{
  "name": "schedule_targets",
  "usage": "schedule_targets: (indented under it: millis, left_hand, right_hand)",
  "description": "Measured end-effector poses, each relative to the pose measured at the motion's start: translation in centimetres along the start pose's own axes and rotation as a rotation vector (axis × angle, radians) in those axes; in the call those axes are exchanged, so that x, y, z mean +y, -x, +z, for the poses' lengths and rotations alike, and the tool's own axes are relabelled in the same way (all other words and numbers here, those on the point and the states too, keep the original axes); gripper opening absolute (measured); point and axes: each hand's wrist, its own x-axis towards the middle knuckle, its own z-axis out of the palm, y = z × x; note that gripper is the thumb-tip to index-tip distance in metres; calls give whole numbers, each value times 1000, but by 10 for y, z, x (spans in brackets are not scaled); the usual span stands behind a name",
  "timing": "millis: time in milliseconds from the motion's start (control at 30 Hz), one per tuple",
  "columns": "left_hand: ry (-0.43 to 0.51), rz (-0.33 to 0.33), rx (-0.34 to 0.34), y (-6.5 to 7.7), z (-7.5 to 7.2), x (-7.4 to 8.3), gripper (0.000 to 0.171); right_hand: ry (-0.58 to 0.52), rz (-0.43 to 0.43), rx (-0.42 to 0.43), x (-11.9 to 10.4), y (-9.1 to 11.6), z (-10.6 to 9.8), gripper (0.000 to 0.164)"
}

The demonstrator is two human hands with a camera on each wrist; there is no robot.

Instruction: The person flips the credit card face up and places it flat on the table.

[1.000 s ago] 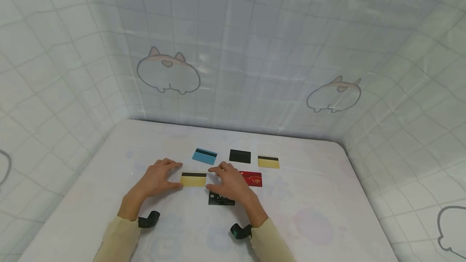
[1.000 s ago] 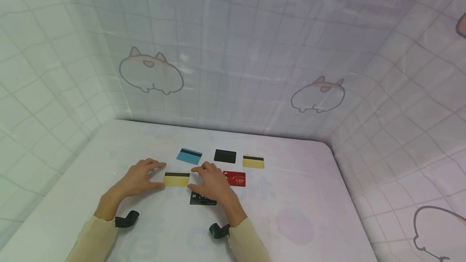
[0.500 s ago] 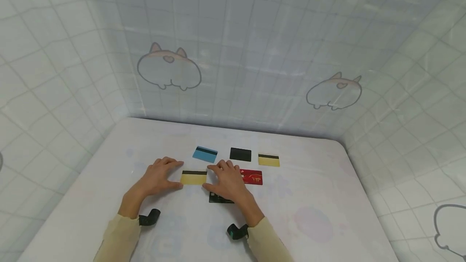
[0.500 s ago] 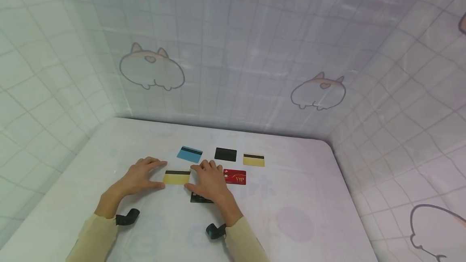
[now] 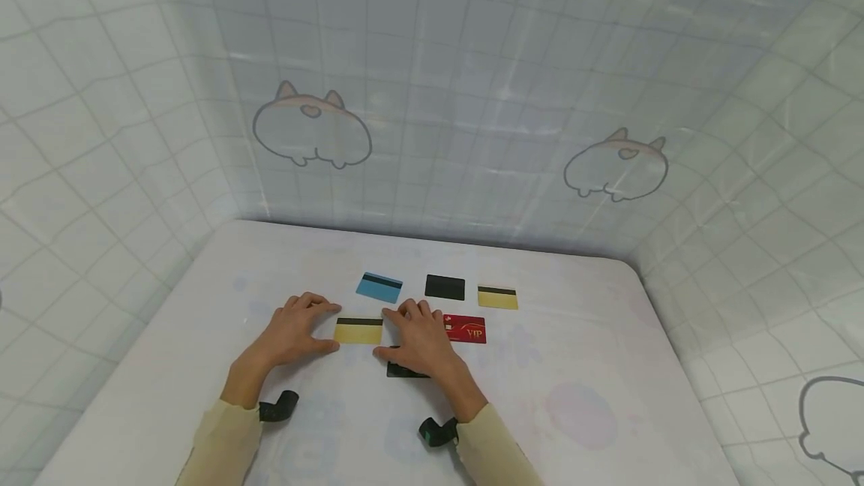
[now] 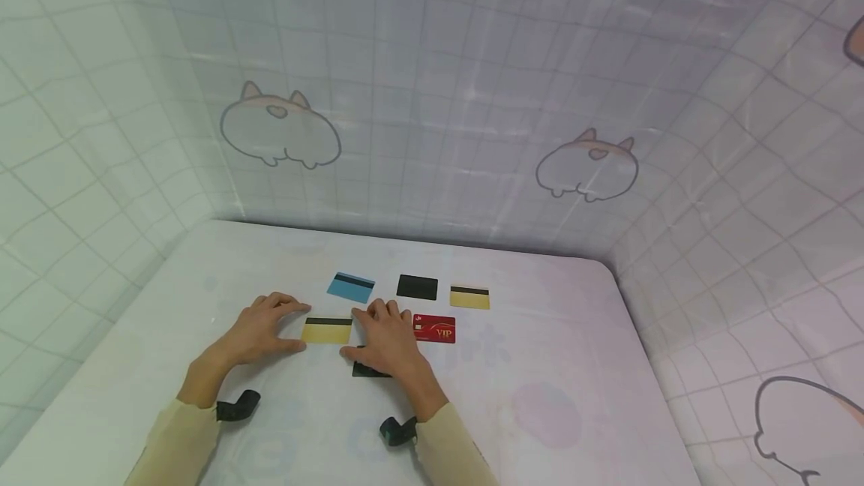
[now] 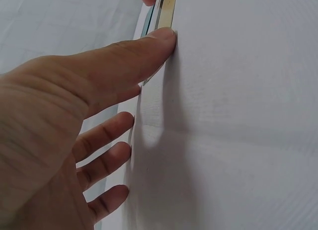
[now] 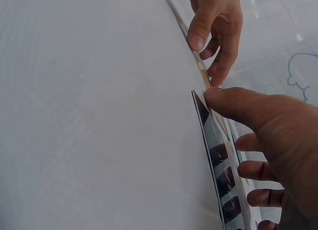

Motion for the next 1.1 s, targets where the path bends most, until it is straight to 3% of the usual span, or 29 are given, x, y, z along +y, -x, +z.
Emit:
schedule_targets:
  millis: [433, 1100]
  left_hand:
    - [14, 23, 20, 1, 1, 3, 53]
    - [14, 9, 52, 1, 3, 6, 50]
  right_hand:
    - [-27, -10, 15, -4, 1, -3, 59]
    - [-69, 4, 8, -6, -2, -1, 52]
